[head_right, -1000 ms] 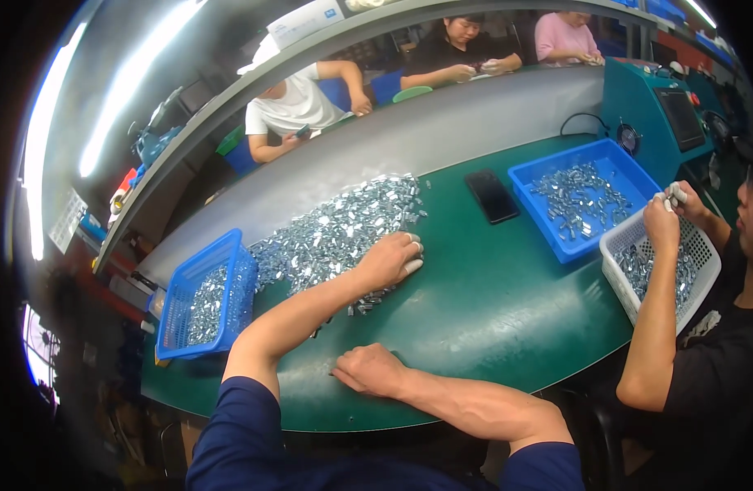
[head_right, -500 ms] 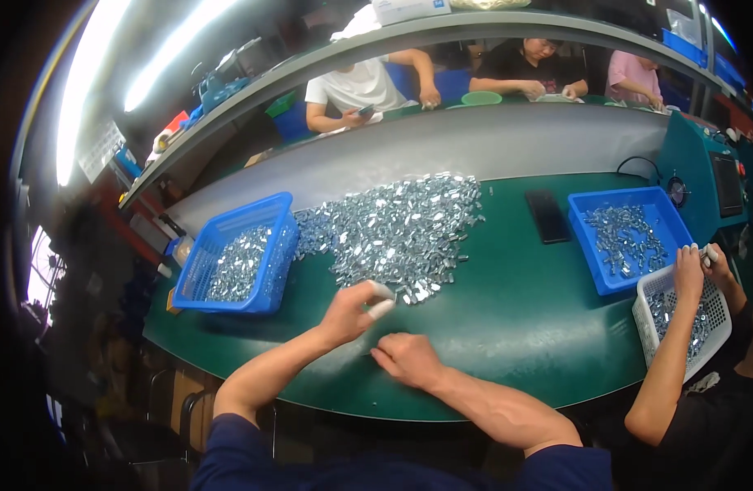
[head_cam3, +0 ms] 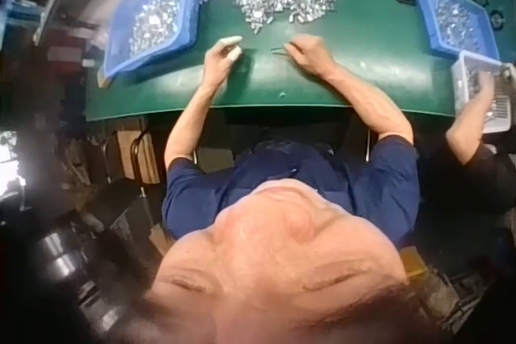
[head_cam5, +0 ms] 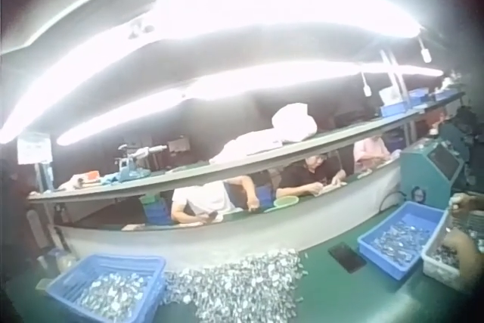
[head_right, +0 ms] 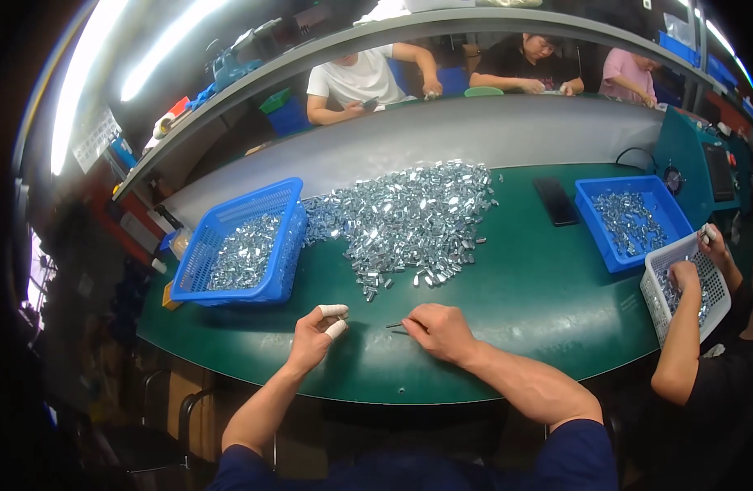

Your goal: The person is assembling small metal components onto thin rods at a manual workstation.

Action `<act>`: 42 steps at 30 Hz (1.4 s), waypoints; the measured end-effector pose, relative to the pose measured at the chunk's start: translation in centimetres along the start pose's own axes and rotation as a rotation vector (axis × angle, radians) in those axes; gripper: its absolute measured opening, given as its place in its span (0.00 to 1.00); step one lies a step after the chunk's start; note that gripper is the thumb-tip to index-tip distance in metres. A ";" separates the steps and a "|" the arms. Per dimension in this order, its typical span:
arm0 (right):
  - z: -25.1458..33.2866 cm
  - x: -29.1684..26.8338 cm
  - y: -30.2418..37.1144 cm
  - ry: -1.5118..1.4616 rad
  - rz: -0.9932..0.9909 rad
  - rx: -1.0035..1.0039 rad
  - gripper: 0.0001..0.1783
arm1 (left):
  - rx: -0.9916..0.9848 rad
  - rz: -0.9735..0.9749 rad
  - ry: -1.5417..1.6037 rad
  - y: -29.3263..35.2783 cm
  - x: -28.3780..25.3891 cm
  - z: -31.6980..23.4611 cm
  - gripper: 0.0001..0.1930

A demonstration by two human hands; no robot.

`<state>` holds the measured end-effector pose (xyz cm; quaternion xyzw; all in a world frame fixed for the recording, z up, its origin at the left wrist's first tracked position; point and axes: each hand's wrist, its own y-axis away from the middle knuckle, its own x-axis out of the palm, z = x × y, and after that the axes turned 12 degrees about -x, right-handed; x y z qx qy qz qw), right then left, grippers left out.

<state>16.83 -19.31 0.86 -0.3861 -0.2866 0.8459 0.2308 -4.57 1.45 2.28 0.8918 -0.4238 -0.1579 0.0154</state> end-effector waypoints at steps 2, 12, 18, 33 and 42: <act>0.0 0.3 0.2 0.009 -0.029 0.028 0.08 | -0.027 0.023 0.097 -0.2 -0.1 0.2 0.22; 1.2 1.5 -2.8 -0.179 -0.069 0.258 0.08 | 0.149 0.100 -0.236 -1.2 -1.8 -0.8 0.29; 2.0 3.4 -6.1 -0.147 0.053 0.170 0.06 | 0.356 0.104 -0.421 -2.2 -1.1 0.3 0.38; 2.1 2.7 -3.5 0.025 0.260 -0.001 0.05 | 0.553 0.158 -0.480 -1.7 0.6 0.4 0.34; 1.4 3.0 -2.1 -0.068 0.123 0.068 0.04 | 0.437 0.189 -0.356 -2.7 -0.1 -0.2 0.16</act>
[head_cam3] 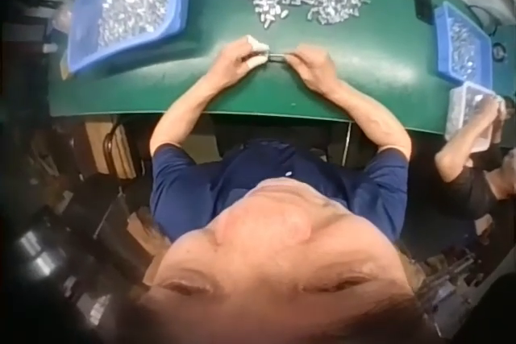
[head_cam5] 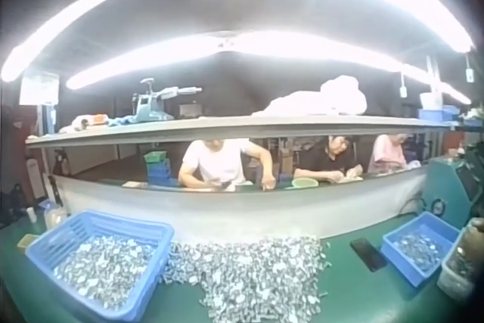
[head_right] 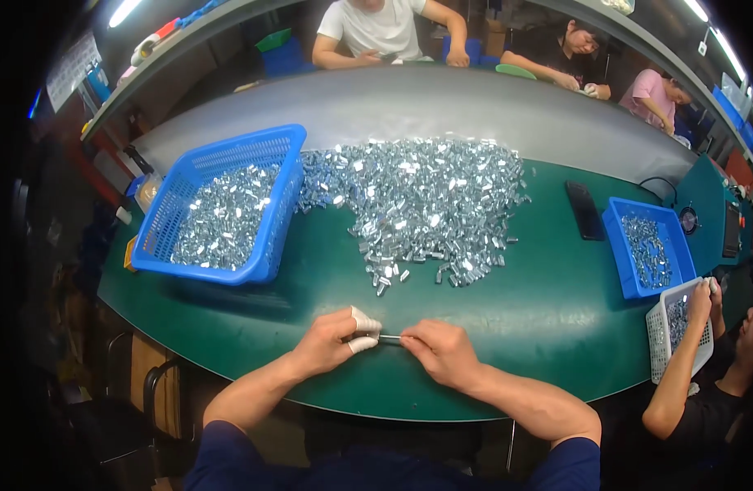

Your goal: The person is assembling small metal components onto thin rods at a manual workstation.

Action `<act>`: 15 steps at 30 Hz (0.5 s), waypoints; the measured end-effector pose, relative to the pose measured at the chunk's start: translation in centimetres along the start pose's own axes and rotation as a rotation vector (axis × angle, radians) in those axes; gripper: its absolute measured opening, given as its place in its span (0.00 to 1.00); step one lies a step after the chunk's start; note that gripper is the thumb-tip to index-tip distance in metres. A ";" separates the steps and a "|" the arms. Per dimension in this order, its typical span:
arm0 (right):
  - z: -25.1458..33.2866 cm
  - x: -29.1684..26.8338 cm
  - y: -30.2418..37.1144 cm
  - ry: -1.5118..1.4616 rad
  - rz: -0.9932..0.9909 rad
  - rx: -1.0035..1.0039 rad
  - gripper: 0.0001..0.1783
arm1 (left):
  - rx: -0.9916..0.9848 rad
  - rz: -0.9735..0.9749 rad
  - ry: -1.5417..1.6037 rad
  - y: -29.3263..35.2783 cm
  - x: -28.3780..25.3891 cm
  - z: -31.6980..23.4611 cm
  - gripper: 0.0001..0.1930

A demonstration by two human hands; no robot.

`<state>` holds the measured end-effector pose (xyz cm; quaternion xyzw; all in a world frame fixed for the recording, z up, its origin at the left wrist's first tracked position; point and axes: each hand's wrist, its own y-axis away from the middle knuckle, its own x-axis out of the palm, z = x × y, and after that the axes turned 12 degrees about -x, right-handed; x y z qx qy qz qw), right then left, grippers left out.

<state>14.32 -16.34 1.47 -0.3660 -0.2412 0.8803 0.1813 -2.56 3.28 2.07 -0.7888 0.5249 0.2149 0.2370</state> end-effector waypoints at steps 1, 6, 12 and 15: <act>-0.1 0.1 0.1 -0.026 -0.016 0.041 0.04 | -0.023 0.023 0.042 0.5 0.4 0.6 0.14; 0.2 0.4 0.2 -0.076 -0.059 0.117 0.04 | -0.338 0.148 0.176 0.7 0.0 -0.3 0.12; 0.2 0.5 0.3 -0.021 -0.062 0.042 0.04 | -0.302 0.125 0.213 1.3 1.0 0.3 0.11; 0.0 0.3 -0.2 0.028 0.029 0.043 0.07 | -0.286 0.133 0.256 0.2 0.4 -0.3 0.10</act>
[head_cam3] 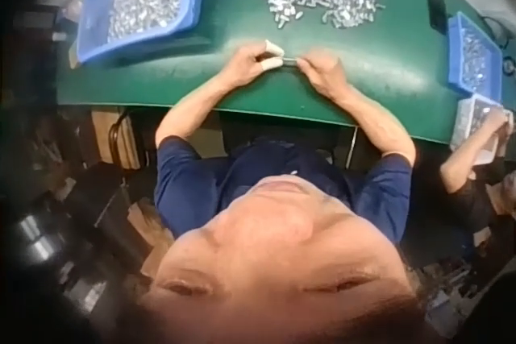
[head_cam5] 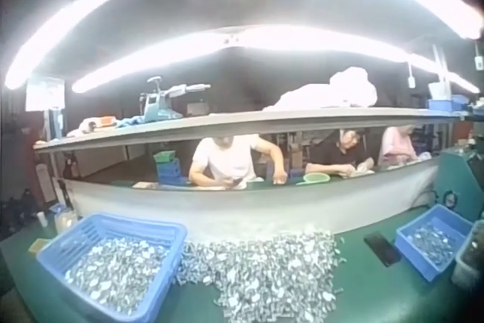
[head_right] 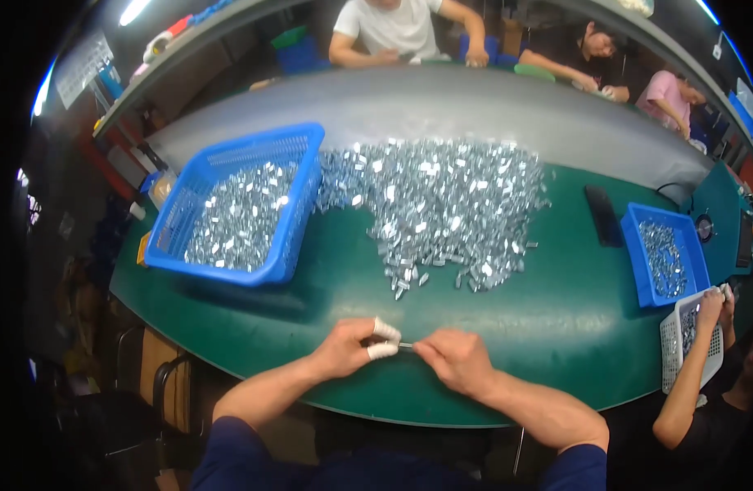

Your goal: The person is assembling small metal components onto thin rods at a manual workstation.

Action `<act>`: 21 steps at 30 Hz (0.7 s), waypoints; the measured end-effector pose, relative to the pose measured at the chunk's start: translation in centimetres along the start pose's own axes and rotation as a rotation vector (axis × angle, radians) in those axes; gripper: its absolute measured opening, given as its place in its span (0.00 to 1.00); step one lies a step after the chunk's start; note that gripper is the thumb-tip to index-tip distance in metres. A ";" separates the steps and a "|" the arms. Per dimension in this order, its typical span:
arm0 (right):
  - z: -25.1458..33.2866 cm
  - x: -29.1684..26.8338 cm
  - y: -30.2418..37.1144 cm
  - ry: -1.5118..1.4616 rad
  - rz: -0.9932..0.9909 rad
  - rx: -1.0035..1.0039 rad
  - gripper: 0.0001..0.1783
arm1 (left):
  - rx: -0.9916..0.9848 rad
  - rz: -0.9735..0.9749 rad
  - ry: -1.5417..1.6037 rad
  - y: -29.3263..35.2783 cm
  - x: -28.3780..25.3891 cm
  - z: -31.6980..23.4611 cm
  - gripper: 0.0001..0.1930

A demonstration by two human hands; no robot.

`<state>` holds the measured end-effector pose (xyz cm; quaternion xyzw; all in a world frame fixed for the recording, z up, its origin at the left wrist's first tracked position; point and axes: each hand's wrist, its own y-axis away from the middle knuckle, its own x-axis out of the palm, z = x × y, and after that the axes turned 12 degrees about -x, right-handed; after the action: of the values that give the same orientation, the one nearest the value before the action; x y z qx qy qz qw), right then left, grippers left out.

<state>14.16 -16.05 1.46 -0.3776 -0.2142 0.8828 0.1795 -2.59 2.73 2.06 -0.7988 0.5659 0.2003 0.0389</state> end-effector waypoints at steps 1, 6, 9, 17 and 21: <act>0.8 0.5 1.0 -0.015 0.009 0.013 0.07 | -0.020 0.003 0.006 1.3 0.7 0.3 0.10; 0.0 1.0 0.3 -0.072 0.060 0.025 0.10 | 0.170 -0.002 -0.038 0.2 0.5 0.7 0.09; 0.5 0.1 0.2 -0.120 0.043 0.082 0.09 | 0.137 0.003 -0.001 0.1 0.4 -0.5 0.10; 0.6 0.0 -0.6 -0.127 0.000 0.033 0.06 | 0.025 0.039 0.087 0.1 0.2 -0.5 0.11; 1.7 0.5 0.2 -0.047 -0.052 -0.051 0.07 | 0.074 0.018 -0.011 1.2 0.5 -0.2 0.11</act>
<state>12.62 -16.36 2.15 -0.3556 -0.2507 0.8806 0.1878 -3.56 1.82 2.25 -0.7905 0.5800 0.1840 0.0698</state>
